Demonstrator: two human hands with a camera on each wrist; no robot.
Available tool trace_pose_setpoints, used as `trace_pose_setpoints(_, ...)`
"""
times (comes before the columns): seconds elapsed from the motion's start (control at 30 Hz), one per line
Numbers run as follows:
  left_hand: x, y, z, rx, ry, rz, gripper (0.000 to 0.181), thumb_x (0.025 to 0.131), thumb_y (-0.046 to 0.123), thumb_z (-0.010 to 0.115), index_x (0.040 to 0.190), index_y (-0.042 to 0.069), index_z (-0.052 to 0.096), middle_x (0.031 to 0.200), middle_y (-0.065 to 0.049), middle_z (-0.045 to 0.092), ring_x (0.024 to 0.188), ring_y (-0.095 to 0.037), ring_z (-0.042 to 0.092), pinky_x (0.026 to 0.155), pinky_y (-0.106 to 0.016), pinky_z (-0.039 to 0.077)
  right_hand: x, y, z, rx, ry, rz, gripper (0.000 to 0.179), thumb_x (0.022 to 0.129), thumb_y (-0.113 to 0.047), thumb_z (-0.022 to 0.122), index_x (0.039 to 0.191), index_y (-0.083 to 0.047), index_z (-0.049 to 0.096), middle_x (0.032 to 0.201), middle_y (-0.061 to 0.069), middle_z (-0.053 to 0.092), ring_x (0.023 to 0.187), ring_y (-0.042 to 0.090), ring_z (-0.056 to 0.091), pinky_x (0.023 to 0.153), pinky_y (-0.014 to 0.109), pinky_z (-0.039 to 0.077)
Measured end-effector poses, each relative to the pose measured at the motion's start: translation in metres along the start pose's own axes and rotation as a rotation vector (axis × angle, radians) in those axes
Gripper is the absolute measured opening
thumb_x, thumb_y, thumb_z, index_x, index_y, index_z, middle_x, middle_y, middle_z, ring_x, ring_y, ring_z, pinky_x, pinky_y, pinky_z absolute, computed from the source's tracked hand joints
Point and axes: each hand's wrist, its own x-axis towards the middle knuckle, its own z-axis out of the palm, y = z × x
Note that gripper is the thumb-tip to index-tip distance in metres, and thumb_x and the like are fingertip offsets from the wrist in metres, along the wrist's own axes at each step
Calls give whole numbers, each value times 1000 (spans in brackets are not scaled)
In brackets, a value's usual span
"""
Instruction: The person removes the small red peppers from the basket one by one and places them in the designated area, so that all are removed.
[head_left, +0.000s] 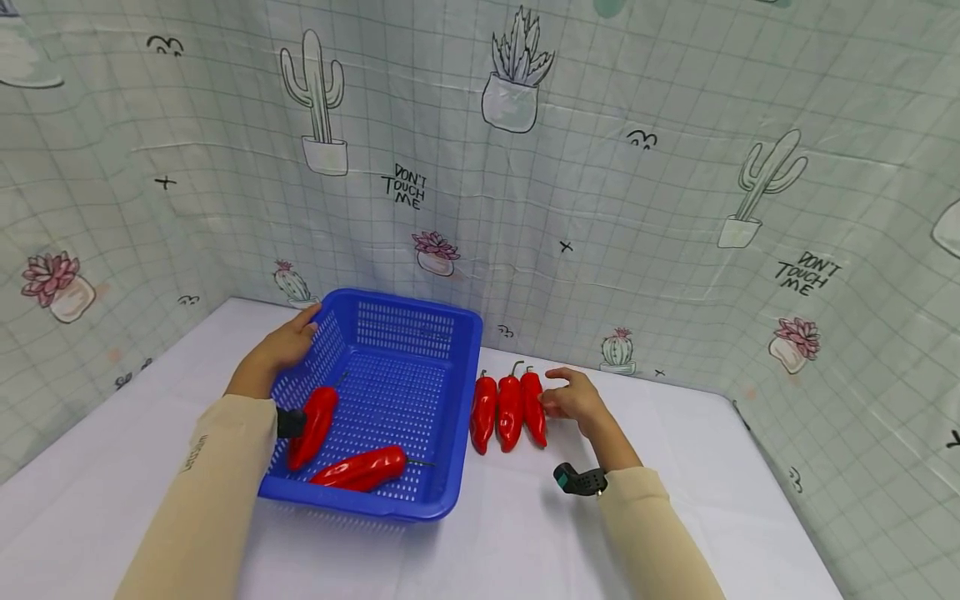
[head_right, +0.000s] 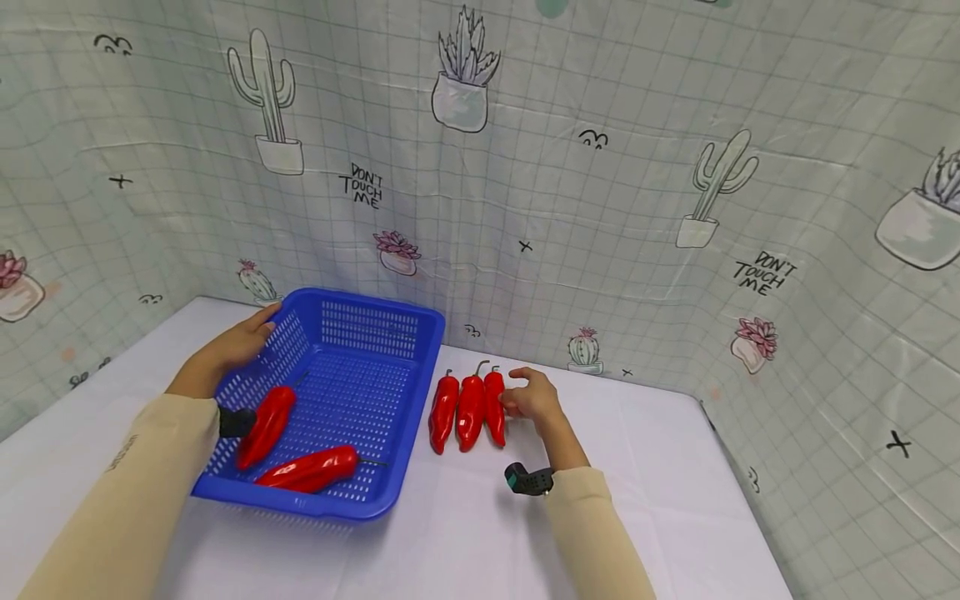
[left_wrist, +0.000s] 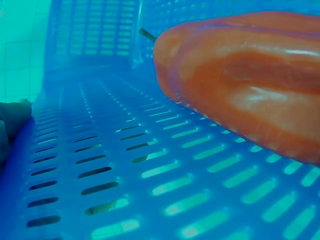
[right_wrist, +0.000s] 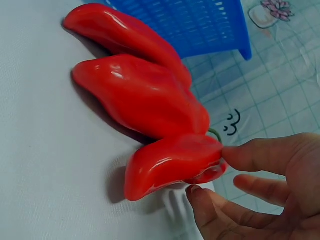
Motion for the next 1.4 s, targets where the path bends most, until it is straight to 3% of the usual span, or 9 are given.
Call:
trace_pose_setpoints(0.2, 2, -1, 0, 21, 1, 1, 53, 107, 16, 20, 154, -3, 6, 154, -39, 13, 140, -59, 15, 114, -68, 14, -3, 2, -1, -92, 43, -29, 43, 94, -14, 59, 134, 0, 54, 106, 19, 65, 76, 18, 64, 73, 30, 60)
trace_pose_setpoints(0.37, 5, -5, 1, -12, -9, -13, 53, 107, 15, 20, 155, -2, 4, 154, -39, 11, 141, -59, 13, 114, -68, 12, -5, 1, -1, -164, 72, -41, 39, 96, -19, 56, 130, 1, 57, 109, 21, 64, 84, 25, 67, 74, 32, 60)
trace_pose_setpoints(0.67, 4, -3, 2, -24, -17, -4, 53, 107, 14, 20, 154, -3, 3, 155, -39, 9, 142, -58, 11, 115, -67, 11, -6, 13, 5, -109, 134, -50, 31, 93, -9, 63, 122, 3, 64, 100, 20, 64, 68, 16, 63, 65, 26, 59)
trace_pose_setpoints(0.83, 4, -3, 1, -22, -6, -11, 53, 107, 14, 20, 154, -3, 4, 154, -39, 10, 141, -58, 12, 115, -67, 12, -6, 16, 9, -74, 149, -59, 30, 94, -11, 62, 119, 5, 64, 102, 22, 66, 74, 19, 68, 70, 30, 60)
trace_pose_setpoints(1.03, 5, -5, 2, -46, -18, -21, 53, 107, 14, 19, 154, -2, 2, 154, -39, 10, 141, -59, 12, 115, -68, 12, -9, 19, 6, -107, 208, -85, 30, 99, -16, 56, 114, 9, 64, 90, 24, 70, 65, 19, 71, 64, 29, 60)
trace_pose_setpoints(1.23, 4, -4, 0, -67, -29, -14, 53, 107, 14, 19, 154, -2, 2, 155, -39, 8, 142, -59, 10, 115, -68, 10, -16, 1, 2, -197, 304, -178, 30, 98, -18, 55, 114, 4, 67, 90, 20, 71, 71, 23, 69, 61, 23, 57)
trace_pose_setpoints(1.4, 5, -6, -1, -101, -30, -4, 53, 107, 14, 19, 154, -2, 2, 155, -39, 7, 142, -58, 8, 115, -67, 9, -24, -29, 11, -124, 248, -219, 30, 98, -17, 55, 118, 3, 66, 99, 24, 70, 83, 33, 71, 67, 26, 60)
